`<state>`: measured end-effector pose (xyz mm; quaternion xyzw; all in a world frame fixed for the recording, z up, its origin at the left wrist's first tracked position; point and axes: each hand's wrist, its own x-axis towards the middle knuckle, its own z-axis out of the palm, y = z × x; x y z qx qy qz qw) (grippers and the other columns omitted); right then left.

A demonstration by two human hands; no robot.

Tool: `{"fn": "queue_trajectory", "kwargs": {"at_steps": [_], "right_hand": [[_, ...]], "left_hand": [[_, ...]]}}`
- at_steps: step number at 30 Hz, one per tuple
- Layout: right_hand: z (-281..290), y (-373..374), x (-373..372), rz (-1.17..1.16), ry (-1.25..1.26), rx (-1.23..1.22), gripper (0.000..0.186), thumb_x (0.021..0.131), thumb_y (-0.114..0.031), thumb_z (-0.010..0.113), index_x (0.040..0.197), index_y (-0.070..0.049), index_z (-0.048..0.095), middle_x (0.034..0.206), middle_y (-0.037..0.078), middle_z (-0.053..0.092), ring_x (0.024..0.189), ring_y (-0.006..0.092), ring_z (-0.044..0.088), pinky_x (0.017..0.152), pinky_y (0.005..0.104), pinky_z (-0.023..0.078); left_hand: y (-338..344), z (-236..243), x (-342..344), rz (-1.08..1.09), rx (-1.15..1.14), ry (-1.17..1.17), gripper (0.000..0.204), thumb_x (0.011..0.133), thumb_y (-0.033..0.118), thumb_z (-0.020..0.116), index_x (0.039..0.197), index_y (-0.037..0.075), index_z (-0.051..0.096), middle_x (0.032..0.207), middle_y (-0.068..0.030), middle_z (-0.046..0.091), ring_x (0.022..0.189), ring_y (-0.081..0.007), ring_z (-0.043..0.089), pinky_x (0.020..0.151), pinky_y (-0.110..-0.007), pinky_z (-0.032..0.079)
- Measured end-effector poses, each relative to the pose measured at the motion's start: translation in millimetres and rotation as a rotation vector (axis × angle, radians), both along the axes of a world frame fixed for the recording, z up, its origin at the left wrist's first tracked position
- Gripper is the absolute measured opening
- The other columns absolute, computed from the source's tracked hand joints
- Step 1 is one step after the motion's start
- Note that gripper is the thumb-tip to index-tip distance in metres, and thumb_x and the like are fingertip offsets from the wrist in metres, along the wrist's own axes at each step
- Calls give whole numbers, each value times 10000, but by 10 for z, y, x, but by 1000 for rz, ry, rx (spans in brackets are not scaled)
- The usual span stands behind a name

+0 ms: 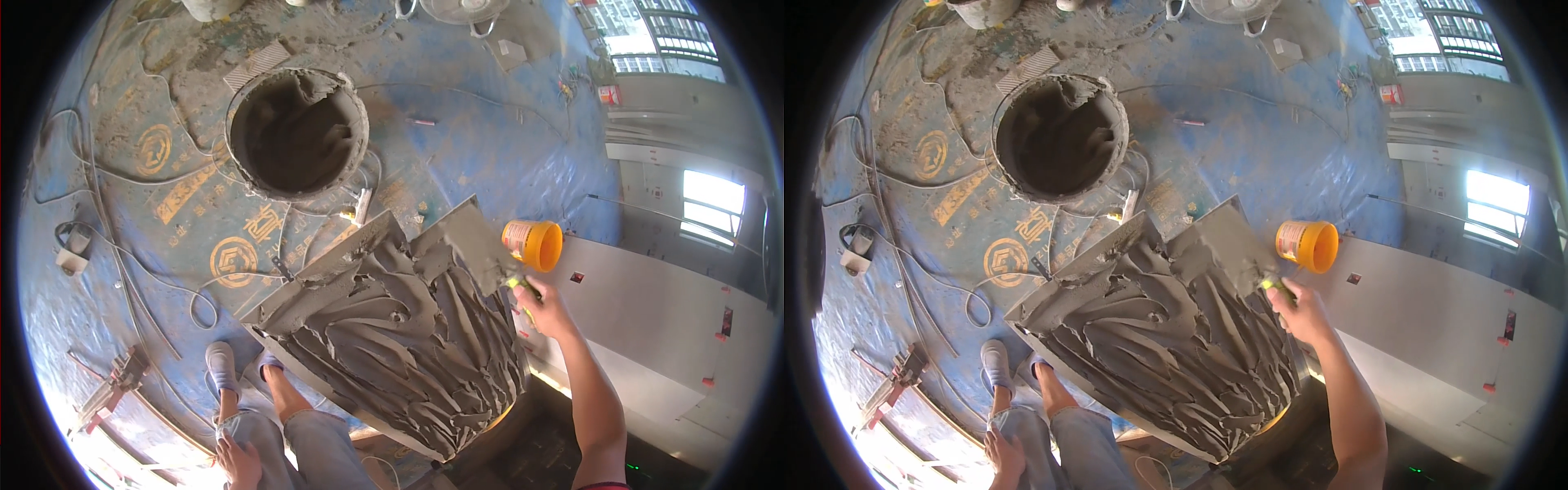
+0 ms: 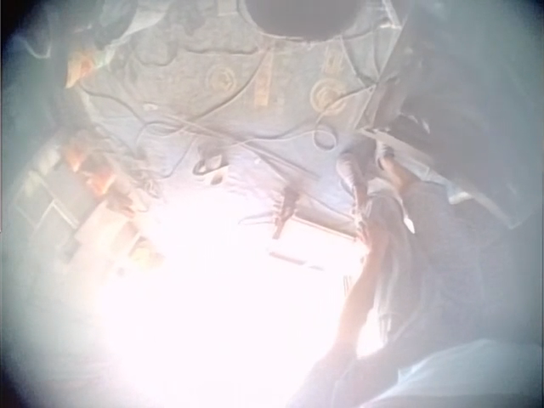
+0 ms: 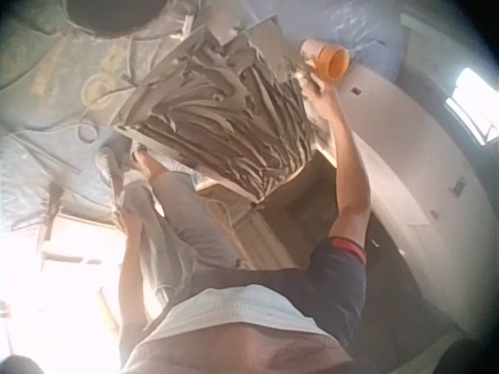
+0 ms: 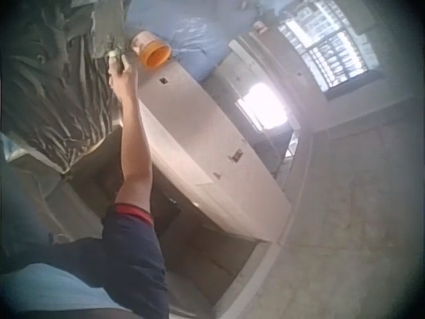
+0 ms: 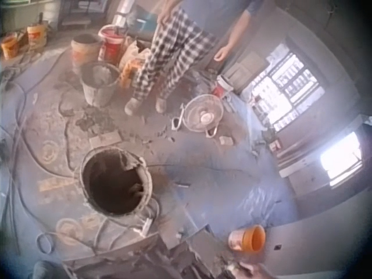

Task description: The person applies mortar to a large tile using a trowel, spreading it evenly across the surface before lifting the tile and placing it onto a wall.

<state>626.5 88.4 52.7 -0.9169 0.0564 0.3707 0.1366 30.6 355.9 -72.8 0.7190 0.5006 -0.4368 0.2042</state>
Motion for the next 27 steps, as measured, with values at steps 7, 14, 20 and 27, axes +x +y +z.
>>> {"fn": "queue_trajectory", "kwargs": {"at_steps": [7,14,20,27], "right_hand": [[-763,67,770,-31,56,32,452,957,-451,607,1144,-40,625,688,5,552,476,85,501,412,252,412],[-1267,78,1371,-269,-369,147,365,986,-411,559,946,-49,571,595,2,487,420,113,465,380,280,385],[-988,-159,542,-603,-154,441,282,982,-379,552,1049,-105,571,722,43,567,478,131,529,388,281,425],[-1387,-557,202,-741,-153,360,326,975,-389,595,1066,-76,594,704,31,567,490,133,537,410,291,450]], "left_hand": [[16,1,54,-8,-32,48,732,868,257,619,1467,-13,296,1339,-267,449,1282,-425,417,1066,-522,337],[-38,3,80,-3,-13,57,716,857,249,627,1450,-7,319,1307,-249,468,1254,-419,436,1049,-522,352],[-106,-40,-169,-75,12,33,739,842,242,645,1449,-15,311,1275,-252,480,1230,-424,450,1028,-526,363],[54,-14,79,-91,-41,-43,759,834,263,650,1445,-30,307,1277,-250,481,1215,-438,466,1010,-543,369]]}}
